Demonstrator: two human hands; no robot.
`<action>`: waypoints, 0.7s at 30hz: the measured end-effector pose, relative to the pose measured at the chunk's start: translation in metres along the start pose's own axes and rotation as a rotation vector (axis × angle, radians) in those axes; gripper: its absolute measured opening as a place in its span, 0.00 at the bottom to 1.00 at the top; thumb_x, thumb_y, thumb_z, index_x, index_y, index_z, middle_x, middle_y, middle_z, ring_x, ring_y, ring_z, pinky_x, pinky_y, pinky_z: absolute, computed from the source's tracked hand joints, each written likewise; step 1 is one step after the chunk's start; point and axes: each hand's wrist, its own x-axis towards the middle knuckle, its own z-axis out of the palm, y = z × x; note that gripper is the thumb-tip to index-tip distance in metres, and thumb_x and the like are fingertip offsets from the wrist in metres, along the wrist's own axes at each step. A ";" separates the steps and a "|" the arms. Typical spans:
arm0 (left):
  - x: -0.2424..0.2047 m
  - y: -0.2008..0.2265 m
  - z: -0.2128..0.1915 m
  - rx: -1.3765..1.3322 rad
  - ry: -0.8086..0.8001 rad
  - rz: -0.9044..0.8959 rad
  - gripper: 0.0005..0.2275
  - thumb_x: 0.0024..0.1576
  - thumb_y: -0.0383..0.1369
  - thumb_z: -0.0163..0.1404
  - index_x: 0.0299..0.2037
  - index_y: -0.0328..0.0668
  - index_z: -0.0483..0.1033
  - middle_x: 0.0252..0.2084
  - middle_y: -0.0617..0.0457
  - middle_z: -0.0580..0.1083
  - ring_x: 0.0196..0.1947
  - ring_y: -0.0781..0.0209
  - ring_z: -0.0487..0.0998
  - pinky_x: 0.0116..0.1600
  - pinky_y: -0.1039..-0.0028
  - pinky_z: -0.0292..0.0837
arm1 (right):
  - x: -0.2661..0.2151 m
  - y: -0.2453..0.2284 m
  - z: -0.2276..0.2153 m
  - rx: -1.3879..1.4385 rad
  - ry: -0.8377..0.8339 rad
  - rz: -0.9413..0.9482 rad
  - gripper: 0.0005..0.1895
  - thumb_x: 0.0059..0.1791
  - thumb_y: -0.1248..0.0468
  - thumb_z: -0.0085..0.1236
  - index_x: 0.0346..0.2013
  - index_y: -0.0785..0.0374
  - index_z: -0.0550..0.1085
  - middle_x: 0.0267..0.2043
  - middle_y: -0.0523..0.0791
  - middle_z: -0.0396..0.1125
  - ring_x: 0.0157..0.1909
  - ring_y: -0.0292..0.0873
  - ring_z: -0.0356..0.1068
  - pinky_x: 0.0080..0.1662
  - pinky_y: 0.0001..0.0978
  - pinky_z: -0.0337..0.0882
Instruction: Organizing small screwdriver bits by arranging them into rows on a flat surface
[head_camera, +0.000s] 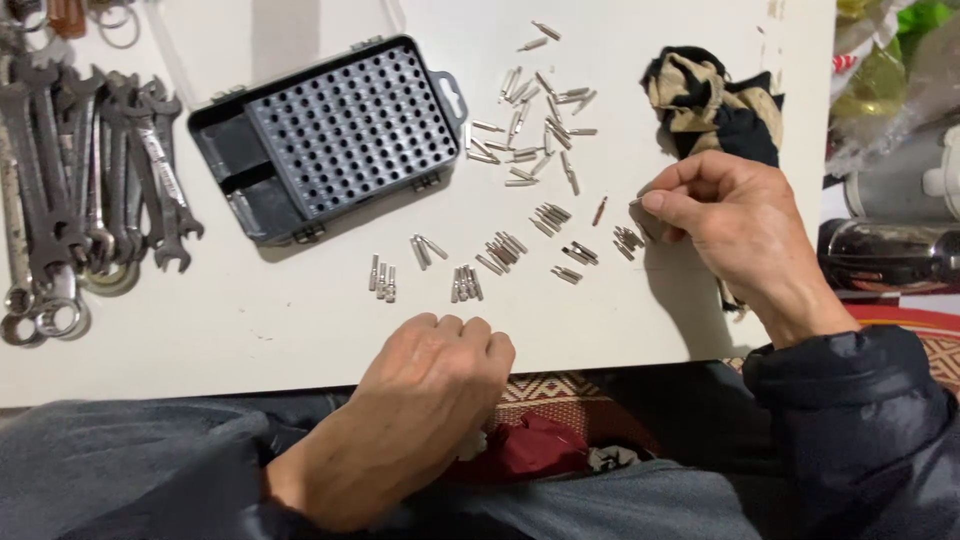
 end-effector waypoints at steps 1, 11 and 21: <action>0.000 0.001 0.002 -0.002 0.000 0.008 0.08 0.50 0.23 0.48 0.25 0.53 0.68 0.22 0.58 0.67 0.20 0.59 0.68 0.31 0.69 0.63 | -0.001 0.001 -0.001 0.001 0.006 0.006 0.03 0.51 0.70 0.63 0.33 0.61 0.77 0.27 0.44 0.71 0.28 0.36 0.64 0.34 0.24 0.67; 0.002 0.001 0.006 0.030 0.064 0.014 0.08 0.49 0.24 0.48 0.25 0.55 0.67 0.22 0.58 0.67 0.20 0.57 0.68 0.29 0.68 0.62 | 0.000 0.024 -0.010 -0.429 -0.002 -0.038 0.05 0.50 0.59 0.62 0.37 0.52 0.82 0.35 0.39 0.74 0.37 0.35 0.68 0.43 0.29 0.67; 0.003 0.002 0.016 -0.034 0.060 0.019 0.07 0.48 0.26 0.49 0.25 0.55 0.68 0.22 0.57 0.69 0.21 0.55 0.70 0.29 0.66 0.64 | -0.008 0.018 -0.013 -0.456 -0.058 -0.007 0.09 0.46 0.62 0.63 0.41 0.51 0.81 0.35 0.38 0.75 0.39 0.35 0.70 0.47 0.28 0.67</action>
